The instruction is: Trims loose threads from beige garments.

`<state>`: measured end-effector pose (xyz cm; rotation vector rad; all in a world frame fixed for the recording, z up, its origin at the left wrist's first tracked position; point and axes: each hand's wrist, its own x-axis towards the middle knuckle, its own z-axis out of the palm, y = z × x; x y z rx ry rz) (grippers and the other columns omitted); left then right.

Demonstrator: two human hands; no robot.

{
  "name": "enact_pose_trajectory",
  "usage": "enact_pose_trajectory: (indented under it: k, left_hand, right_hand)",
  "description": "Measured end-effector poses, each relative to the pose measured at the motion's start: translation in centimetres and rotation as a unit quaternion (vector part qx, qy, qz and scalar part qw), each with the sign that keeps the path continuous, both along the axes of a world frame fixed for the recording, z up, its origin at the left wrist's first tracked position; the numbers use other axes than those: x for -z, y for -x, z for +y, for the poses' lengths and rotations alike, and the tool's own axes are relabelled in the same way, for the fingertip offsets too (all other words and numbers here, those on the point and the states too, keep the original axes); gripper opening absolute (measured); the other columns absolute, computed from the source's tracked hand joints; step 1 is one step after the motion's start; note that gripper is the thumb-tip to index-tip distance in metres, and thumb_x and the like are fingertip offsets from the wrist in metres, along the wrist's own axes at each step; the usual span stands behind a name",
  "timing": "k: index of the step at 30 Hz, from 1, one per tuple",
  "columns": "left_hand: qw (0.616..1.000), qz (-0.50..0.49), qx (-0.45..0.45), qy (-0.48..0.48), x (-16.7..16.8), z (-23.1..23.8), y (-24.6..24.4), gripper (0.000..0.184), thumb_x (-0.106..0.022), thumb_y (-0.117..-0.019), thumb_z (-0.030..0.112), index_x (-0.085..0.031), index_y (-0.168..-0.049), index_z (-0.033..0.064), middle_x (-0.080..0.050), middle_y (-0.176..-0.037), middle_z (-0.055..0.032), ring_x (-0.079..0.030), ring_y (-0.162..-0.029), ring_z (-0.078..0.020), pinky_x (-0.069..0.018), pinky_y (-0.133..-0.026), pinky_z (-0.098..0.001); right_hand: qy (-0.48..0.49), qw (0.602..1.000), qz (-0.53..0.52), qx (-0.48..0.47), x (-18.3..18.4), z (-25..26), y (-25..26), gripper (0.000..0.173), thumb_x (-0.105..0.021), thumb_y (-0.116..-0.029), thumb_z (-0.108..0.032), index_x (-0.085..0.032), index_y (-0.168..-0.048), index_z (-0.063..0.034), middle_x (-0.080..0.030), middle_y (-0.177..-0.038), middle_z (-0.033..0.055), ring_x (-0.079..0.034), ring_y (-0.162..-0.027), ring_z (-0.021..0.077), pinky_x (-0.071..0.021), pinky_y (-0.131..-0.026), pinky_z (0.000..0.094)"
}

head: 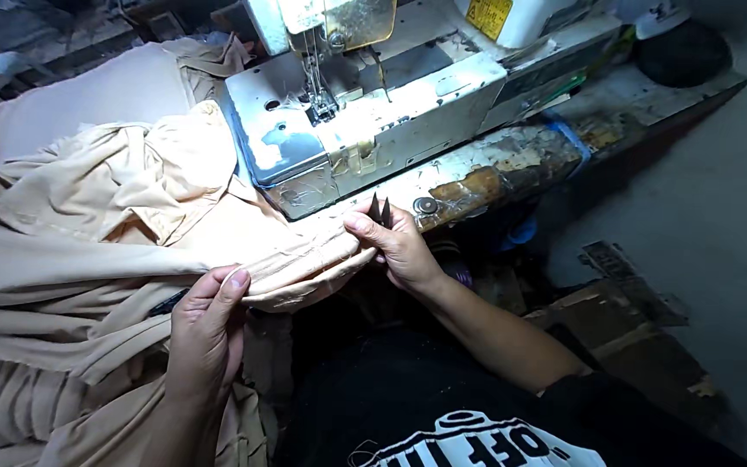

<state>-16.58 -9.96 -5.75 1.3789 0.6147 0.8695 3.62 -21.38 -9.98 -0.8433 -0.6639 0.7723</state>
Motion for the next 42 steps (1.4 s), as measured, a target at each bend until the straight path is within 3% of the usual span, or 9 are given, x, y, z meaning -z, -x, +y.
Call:
enact_pose_trajectory:
  k: [32, 34, 35, 37, 40, 42]
  left_hand:
    - [1.0, 0.009, 0.004, 0.021, 1.6, 0.8, 0.2, 0.024, -0.052, -0.0999, 0.005, -0.074, -0.093, 0.0116, -0.074, -0.082, 0.002, -0.07, -0.076, -0.0044, -0.0602, -0.075, -0.0219]
    - [0.999, 0.023, 0.008, -0.041, 1.7, 1.2, 0.6, 0.017, -0.059, -0.0983, 0.008, -0.074, -0.102, 0.0134, -0.074, -0.088, 0.0048, -0.069, -0.078, -0.003, -0.0589, -0.073, -0.0192]
    - [0.993, 0.037, 0.023, -0.111, 1.8, 1.6, 1.0, 0.018, -0.062, -0.0982, 0.012, -0.071, -0.114, 0.0152, -0.072, -0.099, 0.0071, -0.068, -0.084, -0.002, -0.0571, -0.076, -0.0176]
    - [0.965, 0.049, 0.04, -0.255, 1.6, 2.6, 1.7, 0.032, -0.065, -0.0993, 0.024, -0.062, -0.13, 0.0162, -0.067, -0.118, 0.0087, -0.066, -0.102, -0.0036, -0.0555, -0.09, -0.0215]
    - [0.936, 0.026, 0.059, -0.347, 1.3, 3.6, 2.2, 0.035, -0.063, -0.0997, 0.021, -0.06, -0.134, 0.0113, -0.063, -0.129, 0.0058, -0.061, -0.118, -0.0088, -0.0503, -0.103, -0.0292]
    - [0.918, 0.006, 0.101, -0.383, 2.7, 4.5, 1.1, 0.037, -0.062, -0.1002, 0.02, -0.061, -0.133, 0.0039, -0.065, -0.129, -0.0015, -0.062, -0.117, -0.0103, -0.0511, -0.101, -0.0278]
  right_hand:
    - [0.038, 0.996, -0.078, 0.022, 0.7, 0.1, 0.0, 0.008, -0.063, -0.1007, -0.011, -0.068, -0.096, -0.0073, -0.056, -0.063, -0.0027, -0.044, -0.045, -0.0021, -0.0359, -0.041, 0.0121]
    - [0.036, 0.996, -0.08, 0.026, 0.7, 0.3, 0.2, 0.008, -0.062, -0.1005, -0.01, -0.069, -0.096, -0.0075, -0.057, -0.063, -0.0029, -0.044, -0.045, -0.0024, -0.0364, -0.041, 0.0122]
    - [0.034, 0.995, -0.083, 0.031, 0.7, 0.4, 0.3, 0.008, -0.062, -0.1001, -0.009, -0.069, -0.096, -0.0073, -0.059, -0.065, -0.0031, -0.046, -0.046, -0.0028, -0.0378, -0.042, 0.0122]
    - [0.026, 0.995, -0.087, 0.041, 0.6, 0.4, 0.4, 0.008, -0.061, -0.0992, -0.005, -0.067, -0.095, -0.0055, -0.061, -0.067, -0.0028, -0.049, -0.049, -0.0027, -0.0408, -0.044, 0.0125]
    - [0.034, 0.994, -0.09, 0.045, 0.7, 0.5, 0.6, 0.007, -0.06, -0.0986, -0.001, -0.067, -0.095, -0.0021, -0.063, -0.07, -0.0013, -0.051, -0.052, -0.0021, -0.0423, -0.047, 0.0133]
    - [0.046, 0.993, -0.095, 0.044, 0.7, 0.7, 0.6, 0.007, -0.061, -0.0983, -0.001, -0.068, -0.096, 0.0, -0.062, -0.07, -0.0004, -0.05, -0.053, -0.0015, -0.0419, -0.048, 0.0142]
